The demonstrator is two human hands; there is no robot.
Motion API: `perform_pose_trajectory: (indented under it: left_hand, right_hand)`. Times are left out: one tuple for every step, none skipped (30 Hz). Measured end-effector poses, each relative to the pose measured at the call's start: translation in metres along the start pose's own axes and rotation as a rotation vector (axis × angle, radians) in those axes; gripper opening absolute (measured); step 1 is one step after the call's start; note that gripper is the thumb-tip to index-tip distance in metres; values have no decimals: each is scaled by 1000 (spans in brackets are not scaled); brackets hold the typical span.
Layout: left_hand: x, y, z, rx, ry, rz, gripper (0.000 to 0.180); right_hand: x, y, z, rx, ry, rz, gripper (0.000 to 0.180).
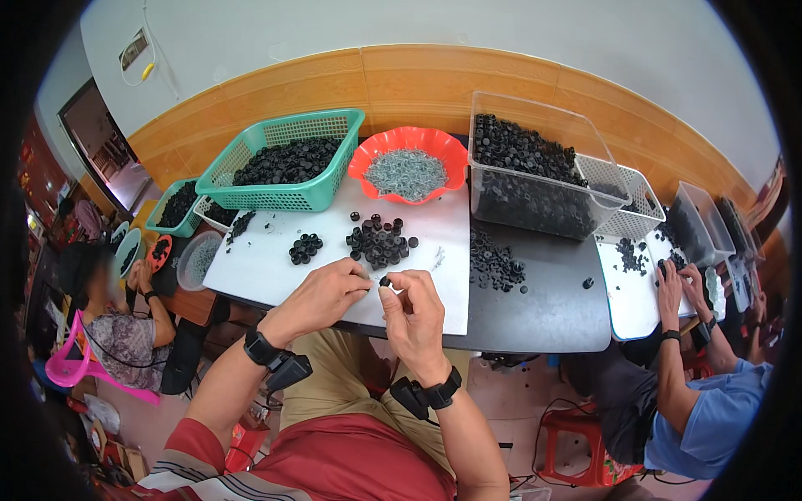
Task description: Sorting and inspecting small black rubber or plastic components at a table.
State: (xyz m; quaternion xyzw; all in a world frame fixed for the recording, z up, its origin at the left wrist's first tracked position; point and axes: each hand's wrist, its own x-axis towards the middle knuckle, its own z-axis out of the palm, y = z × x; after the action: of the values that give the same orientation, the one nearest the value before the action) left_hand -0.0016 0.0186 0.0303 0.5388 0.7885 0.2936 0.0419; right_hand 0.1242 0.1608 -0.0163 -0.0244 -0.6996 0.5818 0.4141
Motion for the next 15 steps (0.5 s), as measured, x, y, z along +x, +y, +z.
perform_pose_trajectory:
  left_hand:
    - [-1, 0, 0, 1, -1, 0, 19]
    - [-1, -1, 1, -4, 15, 9, 18]
    - [-2, -1, 2, -10, 31, 18, 18]
    - [-2, 0, 1, -10, 29, 18, 18]
    - [-1, 2, 1, -25, 30, 0, 17]
    - [-1, 5, 0, -41, 30, -19, 17]
    - [1, 8, -1, -41, 28, -18, 17]
    - [2, 12, -2, -68, 17, -92, 18]
    - [3, 14, -2, -94, 6, -166, 18]
    - [2, 12, -1, -94, 6, -166, 18]
    - [1, 8, 0, -73, 21, -101, 18]
    - [1, 6, 2, -52, 35, -36, 18]
    - [1, 6, 2, -52, 34, -37, 18]
    - [2, 7, 3, -43, 27, 19, 17]
    - [2, 7, 4, -35, 20, 75, 16]
  right_hand:
    - [0, 0, 0, 4, 5, 0, 16]
    - [0, 0, 0, 5, 5, 0, 16]
    - [0, 0, 0, 9, 8, 0, 16]
    - [0, -1, 0, 13, 12, 0, 16]
    - [-1, -1, 0, 14, 12, 1, 16]
    - [-1, 0, 0, 27, 16, 5, 17]
    - [-1, 0, 0, 41, 20, 9, 17]
    - [-1, 1, 0, 40, 21, 10, 17]
    - [-1, 1, 0, 47, 27, 9, 17]
    - [-1, 1, 0, 55, 32, 7, 17]
    - [-1, 0, 0, 55, 32, 7, 17]
    - [-1, 0, -1, 57, 35, 9, 17]
    - [-1, 0, -1, 58, 38, 11, 17]
    - [-1, 0, -1, 58, 38, 12, 17]
    - [-1, 1, -1, 60, 38, 11, 17]
